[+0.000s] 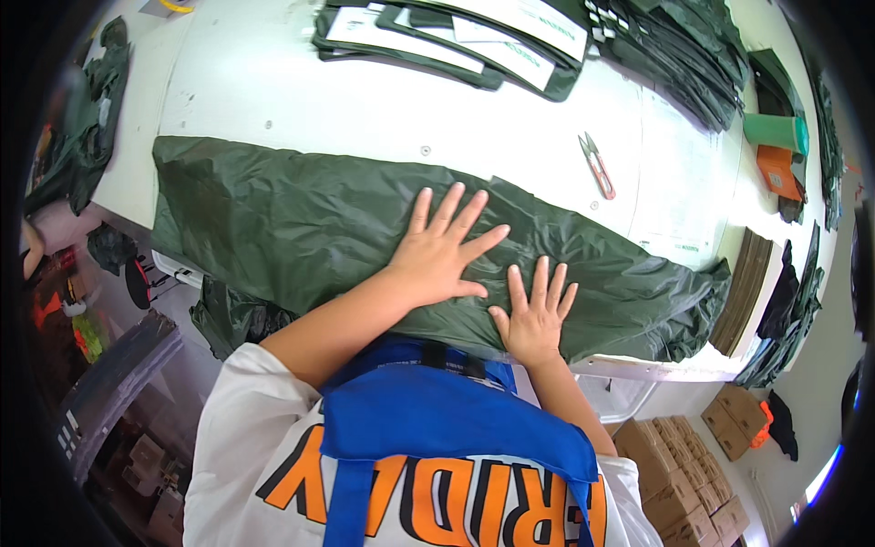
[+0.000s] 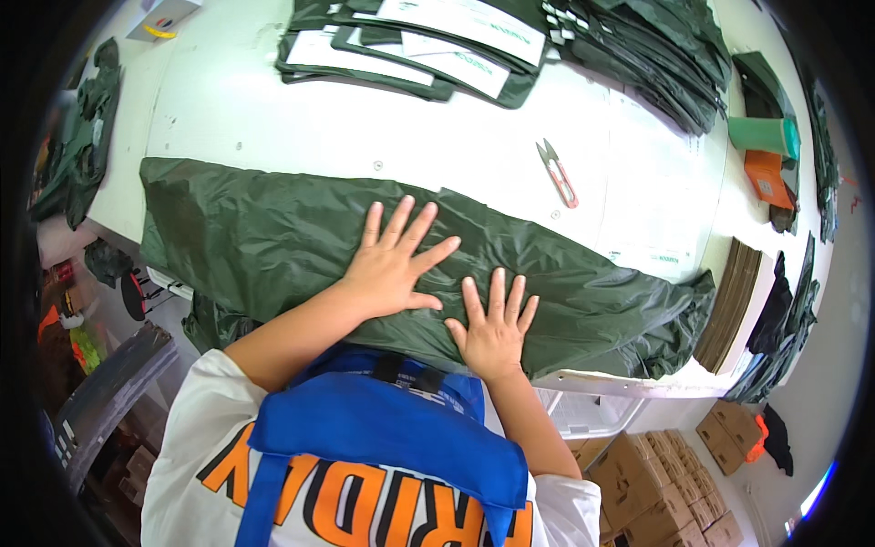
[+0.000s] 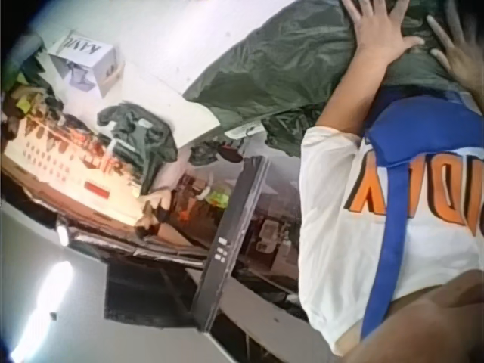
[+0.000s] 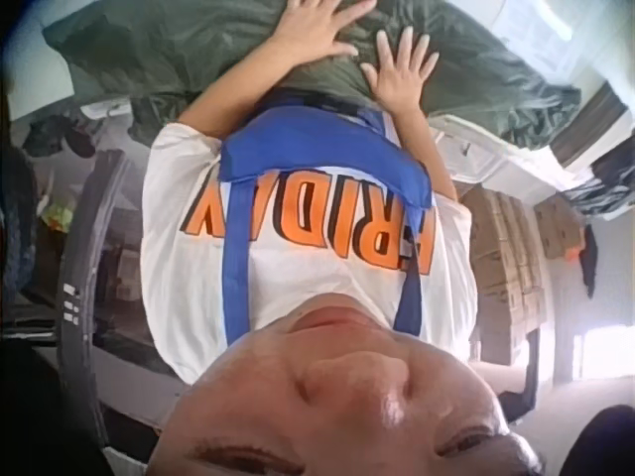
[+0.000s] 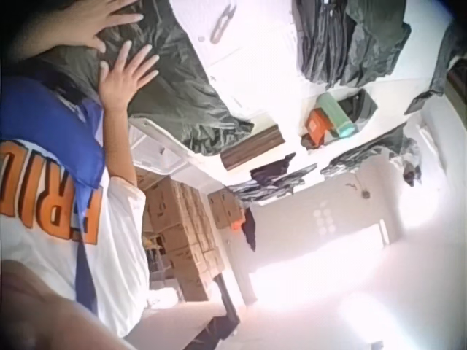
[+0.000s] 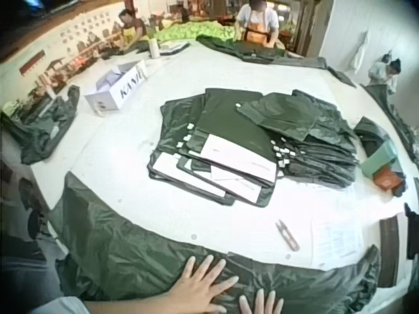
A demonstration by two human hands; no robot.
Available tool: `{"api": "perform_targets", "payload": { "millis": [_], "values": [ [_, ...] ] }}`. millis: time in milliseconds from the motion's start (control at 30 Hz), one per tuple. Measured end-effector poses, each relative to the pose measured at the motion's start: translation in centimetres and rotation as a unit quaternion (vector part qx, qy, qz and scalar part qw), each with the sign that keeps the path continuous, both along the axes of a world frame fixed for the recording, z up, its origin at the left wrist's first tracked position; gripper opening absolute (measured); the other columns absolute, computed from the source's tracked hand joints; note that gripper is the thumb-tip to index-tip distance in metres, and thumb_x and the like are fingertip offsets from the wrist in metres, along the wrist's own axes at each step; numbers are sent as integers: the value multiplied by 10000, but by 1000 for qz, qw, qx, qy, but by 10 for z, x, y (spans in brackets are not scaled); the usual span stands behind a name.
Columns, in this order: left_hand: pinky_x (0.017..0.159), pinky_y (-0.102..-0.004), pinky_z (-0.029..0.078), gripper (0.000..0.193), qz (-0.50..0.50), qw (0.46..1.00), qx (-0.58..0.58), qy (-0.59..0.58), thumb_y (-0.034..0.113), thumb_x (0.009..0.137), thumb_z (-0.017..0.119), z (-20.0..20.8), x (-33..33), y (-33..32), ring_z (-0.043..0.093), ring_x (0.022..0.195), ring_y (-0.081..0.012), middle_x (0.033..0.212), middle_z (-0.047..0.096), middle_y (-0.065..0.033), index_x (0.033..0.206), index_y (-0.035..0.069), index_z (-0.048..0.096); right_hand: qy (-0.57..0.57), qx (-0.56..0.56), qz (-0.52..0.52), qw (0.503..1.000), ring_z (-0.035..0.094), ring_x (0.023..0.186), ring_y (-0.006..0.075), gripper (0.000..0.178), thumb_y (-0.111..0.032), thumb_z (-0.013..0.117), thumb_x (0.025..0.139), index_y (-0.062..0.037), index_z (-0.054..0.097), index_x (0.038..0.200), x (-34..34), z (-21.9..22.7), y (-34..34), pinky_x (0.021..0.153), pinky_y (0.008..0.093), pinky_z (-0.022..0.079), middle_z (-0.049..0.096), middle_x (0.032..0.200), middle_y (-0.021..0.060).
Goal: The person folds a large green tarp on a white table. They smooth the fabric, fold it in half multiple times, and then roll it into a compact bundle. The person places the folded tarp into a dark green storage bag and sets it aside.
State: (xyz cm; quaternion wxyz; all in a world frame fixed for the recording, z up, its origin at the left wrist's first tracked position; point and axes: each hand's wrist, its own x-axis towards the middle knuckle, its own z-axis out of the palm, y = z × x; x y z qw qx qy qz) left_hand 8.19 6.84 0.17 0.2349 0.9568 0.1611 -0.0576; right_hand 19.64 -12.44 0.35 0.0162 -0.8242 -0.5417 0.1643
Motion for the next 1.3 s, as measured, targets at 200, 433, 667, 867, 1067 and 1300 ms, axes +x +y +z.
{"api": "perform_targets", "payload": {
  "millis": [200, 433, 667, 867, 1067, 1300],
  "values": [
    [1090, -656, 103, 772, 46, 997, 4, -61, 553, 786, 646, 33, -52, 4, 116, 1420, -429, 1562, 129, -154, 1452, 311, 338, 12, 38, -39, 998, 96, 1411, 472, 730, -373, 667, 802, -118, 392, 1428, -6, 24, 13, 1104, 610, 80, 153, 1534, 241],
    [1118, -585, 115, 734, 463, 879, 102, 45, 387, 861, 617, -18, -263, 60, 125, 1410, -446, 1548, 116, -221, 1477, 175, 277, -44, 38, -5, 998, 137, 1418, 427, 664, -362, 615, 823, -115, 426, 1409, -51, -1, 50, 1130, 561, 79, 224, 1533, 193],
    [1044, -466, 351, 832, 790, 501, -89, -343, 143, 769, 753, -53, -341, 140, 378, 1302, -351, 1414, 328, -254, 1422, -2, 258, -78, 52, 0, 996, 144, 1416, 425, 651, -386, 541, 867, -92, 390, 1427, -52, -8, 45, 1131, 553, 82, 214, 1538, 189],
    [888, -426, 518, 349, 691, 280, -496, -445, 50, 848, 649, -14, -341, 137, 621, 1011, -287, 1170, 612, -124, 1180, 6, 550, -32, 24, -31, 999, 105, 1427, 425, 829, -425, 649, 815, -47, 290, 1459, -72, 30, 67, 1129, 549, 105, 154, 1546, 221],
    [1009, -452, 425, 428, 567, 397, -497, -523, 165, 901, 582, 78, -329, 139, 546, 1151, -296, 1273, 562, -130, 1288, 3, 498, 92, 55, -24, 994, 94, 1432, 427, 1328, -570, 835, 492, 69, 175, 1451, -121, 16, 49, 1146, 520, 88, 135, 1524, 289],
    [1028, -463, 394, 535, 135, 552, -644, -513, 267, 904, 483, 264, -147, 88, 540, 1167, -316, 1298, 539, -190, 1327, -58, 447, 121, 116, 8, 986, 187, 1427, 358, 1021, -232, 767, 606, 22, 244, 1446, -121, 9, 40, 1164, 456, 153, 246, 1513, 211]
  ]
}}
